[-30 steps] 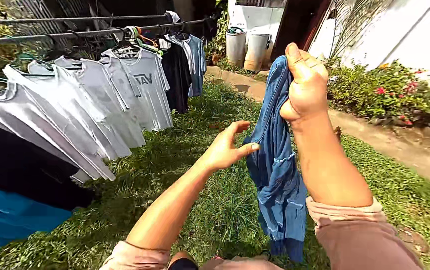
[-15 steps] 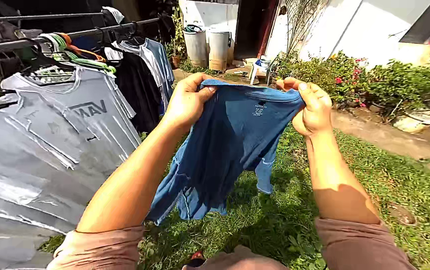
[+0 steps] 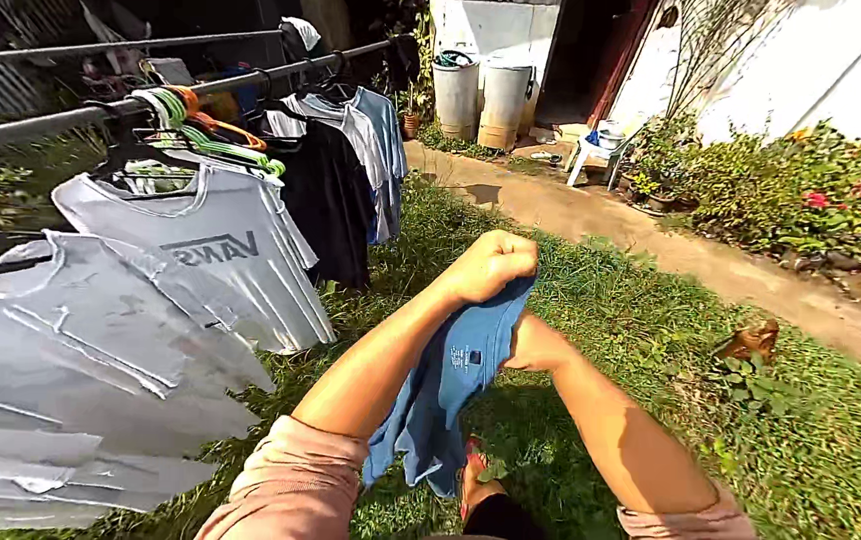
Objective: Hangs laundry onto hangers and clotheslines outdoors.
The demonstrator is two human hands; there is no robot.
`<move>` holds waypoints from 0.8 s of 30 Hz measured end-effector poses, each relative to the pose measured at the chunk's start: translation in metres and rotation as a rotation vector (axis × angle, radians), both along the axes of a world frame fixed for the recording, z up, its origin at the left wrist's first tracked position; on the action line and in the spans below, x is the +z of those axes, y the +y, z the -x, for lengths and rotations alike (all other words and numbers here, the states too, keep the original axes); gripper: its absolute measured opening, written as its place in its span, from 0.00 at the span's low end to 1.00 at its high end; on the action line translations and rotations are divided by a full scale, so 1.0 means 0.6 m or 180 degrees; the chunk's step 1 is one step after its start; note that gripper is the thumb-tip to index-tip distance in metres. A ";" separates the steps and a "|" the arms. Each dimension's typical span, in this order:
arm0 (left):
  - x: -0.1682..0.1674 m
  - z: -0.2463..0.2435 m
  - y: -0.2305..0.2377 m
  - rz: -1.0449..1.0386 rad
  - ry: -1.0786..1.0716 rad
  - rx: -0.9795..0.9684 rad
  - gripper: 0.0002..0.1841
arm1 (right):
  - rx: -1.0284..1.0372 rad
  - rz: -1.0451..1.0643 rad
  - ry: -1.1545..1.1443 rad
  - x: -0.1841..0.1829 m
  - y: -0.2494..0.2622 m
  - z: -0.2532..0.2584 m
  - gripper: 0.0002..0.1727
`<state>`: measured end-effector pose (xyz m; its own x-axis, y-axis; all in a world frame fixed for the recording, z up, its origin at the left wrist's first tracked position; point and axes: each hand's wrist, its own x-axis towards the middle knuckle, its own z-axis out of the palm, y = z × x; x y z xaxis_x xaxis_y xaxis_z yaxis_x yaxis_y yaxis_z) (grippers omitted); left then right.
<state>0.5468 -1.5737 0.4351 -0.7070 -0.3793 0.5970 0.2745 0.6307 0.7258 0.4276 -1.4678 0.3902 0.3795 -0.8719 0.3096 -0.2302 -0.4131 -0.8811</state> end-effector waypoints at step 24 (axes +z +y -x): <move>-0.241 -0.214 -0.276 -0.2205 0.0294 0.4317 0.16 | -0.0626 0.1433 0.1548 -0.008 -0.570 -0.149 0.20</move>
